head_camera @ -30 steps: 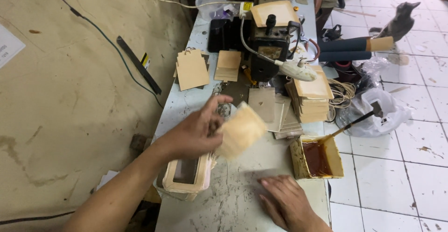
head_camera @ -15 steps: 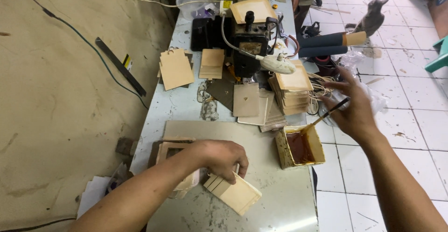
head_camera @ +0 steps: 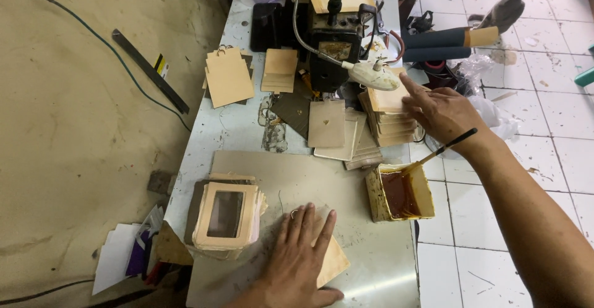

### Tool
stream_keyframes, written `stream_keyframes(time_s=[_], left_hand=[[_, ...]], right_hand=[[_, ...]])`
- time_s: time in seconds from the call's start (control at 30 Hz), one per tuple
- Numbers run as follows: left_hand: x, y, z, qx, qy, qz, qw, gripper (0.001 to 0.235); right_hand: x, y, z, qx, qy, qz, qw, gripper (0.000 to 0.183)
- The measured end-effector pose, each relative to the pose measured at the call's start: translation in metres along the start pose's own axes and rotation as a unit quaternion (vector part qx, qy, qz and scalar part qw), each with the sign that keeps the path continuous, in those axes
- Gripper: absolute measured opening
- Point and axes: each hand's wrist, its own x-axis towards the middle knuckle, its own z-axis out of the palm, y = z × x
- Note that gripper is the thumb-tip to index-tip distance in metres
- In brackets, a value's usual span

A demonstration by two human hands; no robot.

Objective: The person folds small cardboard pieces into tag shapes, inserts metal rings, and stacks them. They also handle cardboard frames with clear windows, using a lighter to heat a small metal ring before placing it on a frame.

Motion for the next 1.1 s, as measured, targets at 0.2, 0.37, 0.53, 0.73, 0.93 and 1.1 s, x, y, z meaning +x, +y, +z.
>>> stream_keyframes(time_s=[0.2,0.37,0.53,0.73,0.93,1.1], left_hand=[[0.011,-0.038,-0.030,-0.427,-0.276,0.069,0.858,0.142],[0.008,-0.044,-0.028,-0.430,-0.259,0.105,0.858,0.141],[0.004,-0.047,-0.029,-0.449,-0.231,0.113,0.856,0.136],[-0.002,-0.046,-0.023,-0.444,-0.275,0.105,0.846,0.134],[-0.005,-0.045,-0.023,-0.432,-0.247,0.101,0.861,0.133],[-0.003,-0.054,-0.034,-0.472,-0.236,0.130,0.839,0.121]], right_hand=[[0.010,-0.018,-0.018,0.033,-0.033,0.008,0.999,0.074],[0.009,-0.010,0.002,0.024,0.013,-0.028,0.999,0.056],[0.014,-0.023,-0.011,0.010,-0.038,0.004,0.999,0.058],[0.009,-0.016,0.002,-0.080,0.049,-0.131,0.987,0.066],[0.005,-0.015,0.005,-0.102,0.081,-0.146,0.981,0.074],[0.012,-0.015,-0.025,0.034,0.099,0.166,0.981,0.059]])
